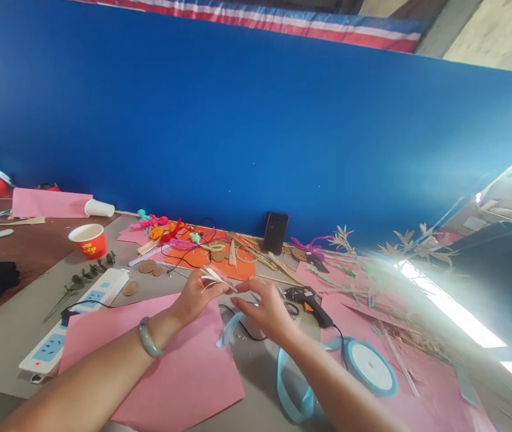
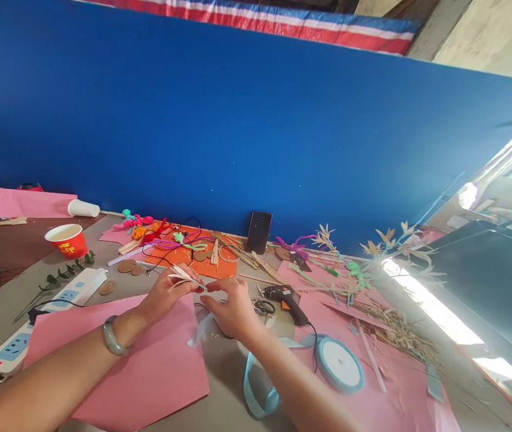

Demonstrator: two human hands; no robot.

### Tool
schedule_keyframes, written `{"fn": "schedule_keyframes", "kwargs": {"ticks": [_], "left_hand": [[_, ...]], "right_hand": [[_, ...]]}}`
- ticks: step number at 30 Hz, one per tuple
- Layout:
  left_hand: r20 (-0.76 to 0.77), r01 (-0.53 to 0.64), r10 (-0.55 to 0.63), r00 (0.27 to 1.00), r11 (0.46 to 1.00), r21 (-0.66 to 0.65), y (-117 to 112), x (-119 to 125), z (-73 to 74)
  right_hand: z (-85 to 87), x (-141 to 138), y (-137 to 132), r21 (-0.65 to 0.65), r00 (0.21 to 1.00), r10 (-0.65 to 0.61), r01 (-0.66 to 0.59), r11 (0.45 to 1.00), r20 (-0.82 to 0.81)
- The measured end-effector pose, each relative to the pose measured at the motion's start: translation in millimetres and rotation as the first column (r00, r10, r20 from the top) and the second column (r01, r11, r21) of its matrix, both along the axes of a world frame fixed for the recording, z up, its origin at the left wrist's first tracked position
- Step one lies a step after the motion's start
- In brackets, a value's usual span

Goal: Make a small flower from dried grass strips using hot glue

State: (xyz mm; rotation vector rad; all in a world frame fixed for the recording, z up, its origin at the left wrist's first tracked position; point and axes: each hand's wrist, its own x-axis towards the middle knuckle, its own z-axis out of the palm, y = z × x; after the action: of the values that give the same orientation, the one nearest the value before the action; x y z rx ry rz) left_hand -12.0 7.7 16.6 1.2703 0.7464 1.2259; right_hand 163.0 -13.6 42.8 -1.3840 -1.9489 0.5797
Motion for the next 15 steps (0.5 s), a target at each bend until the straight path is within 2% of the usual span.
{"fn": "schedule_keyframes", "kwargs": {"ticks": [4,9,12,15], "left_hand": [[-0.070,-0.037,0.039,0.997,0.999,0.034,1.4,-1.4,-0.5],[-0.061,-0.013,0.015,0.998,0.999,0.033,2.1,-2.5,-4.6],[-0.043,0.032,-0.032,0.999,0.999,0.014,1.4,-3.4,-4.1],[-0.023,0.076,-0.076,0.997,0.997,0.012,1.1,-3.9,-3.4]], "right_hand": [[-10.2,-0.8,-1.3,-0.045,0.987,-0.020,0.013,0.999,-0.161],[-9.1,2.8,-5.6,-0.232,0.926,-0.005,-0.090,0.969,-0.379],[-10.5,1.8,-6.7,-0.319,0.859,-0.063,-0.121,0.940,-0.509],[-13.1,-0.6,-7.4,-0.380,0.759,-0.118,-0.179,0.908,-0.640]]}}
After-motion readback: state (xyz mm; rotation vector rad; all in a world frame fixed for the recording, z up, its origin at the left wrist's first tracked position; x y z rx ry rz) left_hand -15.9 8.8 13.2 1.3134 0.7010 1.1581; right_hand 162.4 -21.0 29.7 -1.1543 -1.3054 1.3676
